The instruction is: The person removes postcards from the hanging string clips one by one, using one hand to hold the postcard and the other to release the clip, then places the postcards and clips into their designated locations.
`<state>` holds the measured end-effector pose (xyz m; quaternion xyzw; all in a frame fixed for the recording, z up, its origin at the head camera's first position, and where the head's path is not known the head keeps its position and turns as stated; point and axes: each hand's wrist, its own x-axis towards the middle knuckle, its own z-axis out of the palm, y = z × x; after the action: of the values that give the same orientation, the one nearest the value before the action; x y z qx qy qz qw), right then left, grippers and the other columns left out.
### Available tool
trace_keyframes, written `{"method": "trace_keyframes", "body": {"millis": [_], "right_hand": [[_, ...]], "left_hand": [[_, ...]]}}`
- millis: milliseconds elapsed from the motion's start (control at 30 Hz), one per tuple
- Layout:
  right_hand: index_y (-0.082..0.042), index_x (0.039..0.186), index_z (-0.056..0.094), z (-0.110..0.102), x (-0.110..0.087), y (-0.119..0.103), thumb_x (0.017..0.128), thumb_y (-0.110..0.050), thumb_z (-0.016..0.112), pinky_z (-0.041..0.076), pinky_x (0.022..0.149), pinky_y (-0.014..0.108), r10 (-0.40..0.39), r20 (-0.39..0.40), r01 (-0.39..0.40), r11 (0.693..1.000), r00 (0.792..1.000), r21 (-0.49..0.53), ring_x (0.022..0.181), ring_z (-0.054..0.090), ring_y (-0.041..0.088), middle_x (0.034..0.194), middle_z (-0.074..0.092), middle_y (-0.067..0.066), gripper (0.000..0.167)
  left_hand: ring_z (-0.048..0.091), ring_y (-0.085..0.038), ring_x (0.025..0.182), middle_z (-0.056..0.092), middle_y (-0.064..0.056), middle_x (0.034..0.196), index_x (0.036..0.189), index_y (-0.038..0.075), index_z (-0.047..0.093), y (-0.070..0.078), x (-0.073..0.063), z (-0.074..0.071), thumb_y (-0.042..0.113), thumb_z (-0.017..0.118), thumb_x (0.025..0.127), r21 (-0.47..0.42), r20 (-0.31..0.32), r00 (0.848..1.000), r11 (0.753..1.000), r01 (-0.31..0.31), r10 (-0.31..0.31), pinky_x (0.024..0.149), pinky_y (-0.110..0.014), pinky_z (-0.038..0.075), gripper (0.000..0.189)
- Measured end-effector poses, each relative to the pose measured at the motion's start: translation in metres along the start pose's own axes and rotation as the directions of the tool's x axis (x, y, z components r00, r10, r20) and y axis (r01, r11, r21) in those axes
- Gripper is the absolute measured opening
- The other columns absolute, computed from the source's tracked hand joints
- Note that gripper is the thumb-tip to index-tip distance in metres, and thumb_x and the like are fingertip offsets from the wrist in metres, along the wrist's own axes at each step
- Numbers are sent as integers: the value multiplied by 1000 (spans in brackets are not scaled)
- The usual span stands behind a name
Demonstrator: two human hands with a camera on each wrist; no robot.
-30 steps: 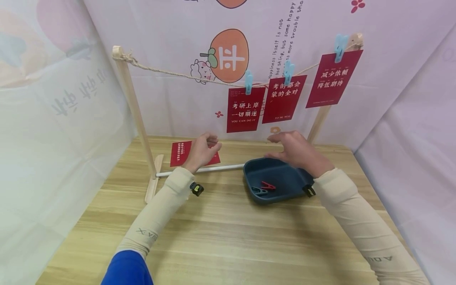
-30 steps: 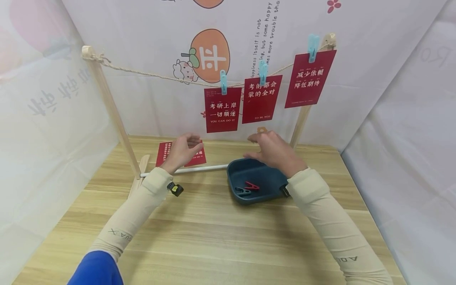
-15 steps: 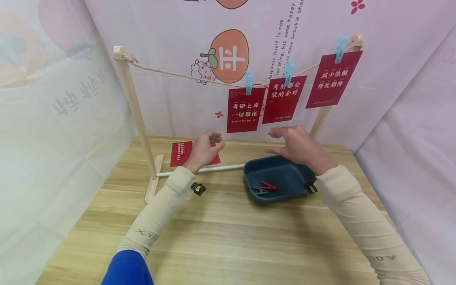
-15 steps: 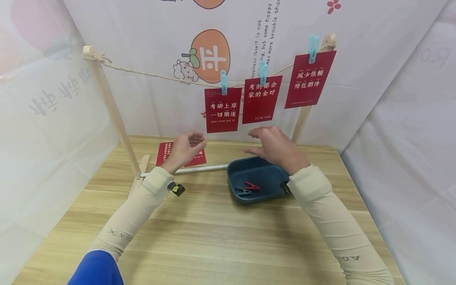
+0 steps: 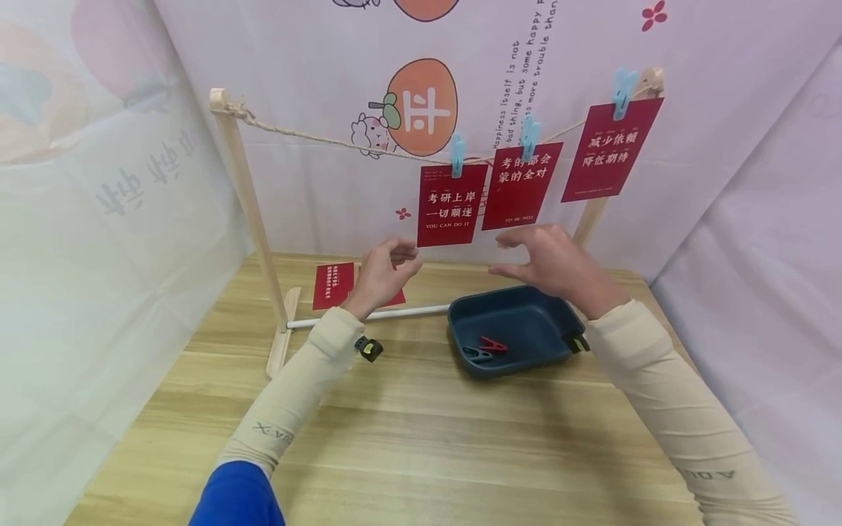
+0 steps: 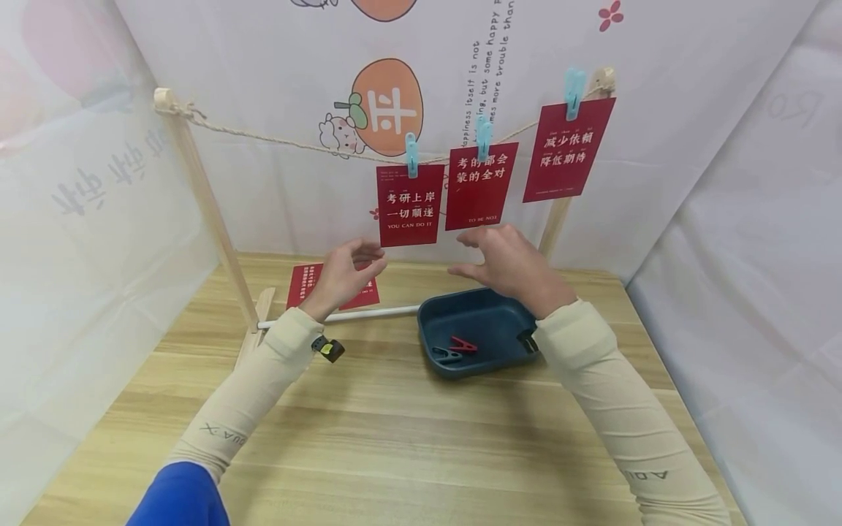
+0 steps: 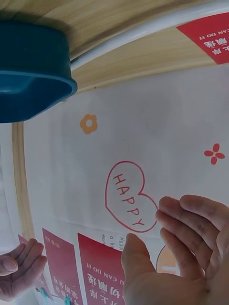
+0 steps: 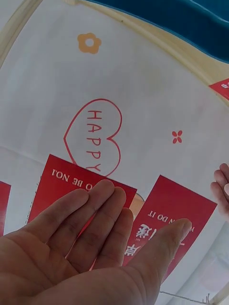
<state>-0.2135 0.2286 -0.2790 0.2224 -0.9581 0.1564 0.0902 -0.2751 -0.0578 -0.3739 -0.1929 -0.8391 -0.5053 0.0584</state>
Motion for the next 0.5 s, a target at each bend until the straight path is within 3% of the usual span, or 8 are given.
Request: {"method": "trace_keyframes", "body": {"millis": [233,500], "right_hand": [[-7,137,70,-5,3,-2,84,-31,90,60,103,57,-3,-25,3,1000,1000,-2,118,74,37,127,76,16,62],[-6,135,71,-11,4,-7,85,-31,90,62,100,55,-25,-42,24,1000,999,-12,112,75,36,122,78,16,59]], "left_hand": [[68,-27,127,71,-13,135,138,5,63,6,2,1,25,73,102,-36,-13,999,999,-34,33,112,-39,56,43],[68,-29,127,70,-15,136,138,3,63,10,2,3,22,73,102,-99,-37,998,994,-49,46,114,-45,55,43]]}}
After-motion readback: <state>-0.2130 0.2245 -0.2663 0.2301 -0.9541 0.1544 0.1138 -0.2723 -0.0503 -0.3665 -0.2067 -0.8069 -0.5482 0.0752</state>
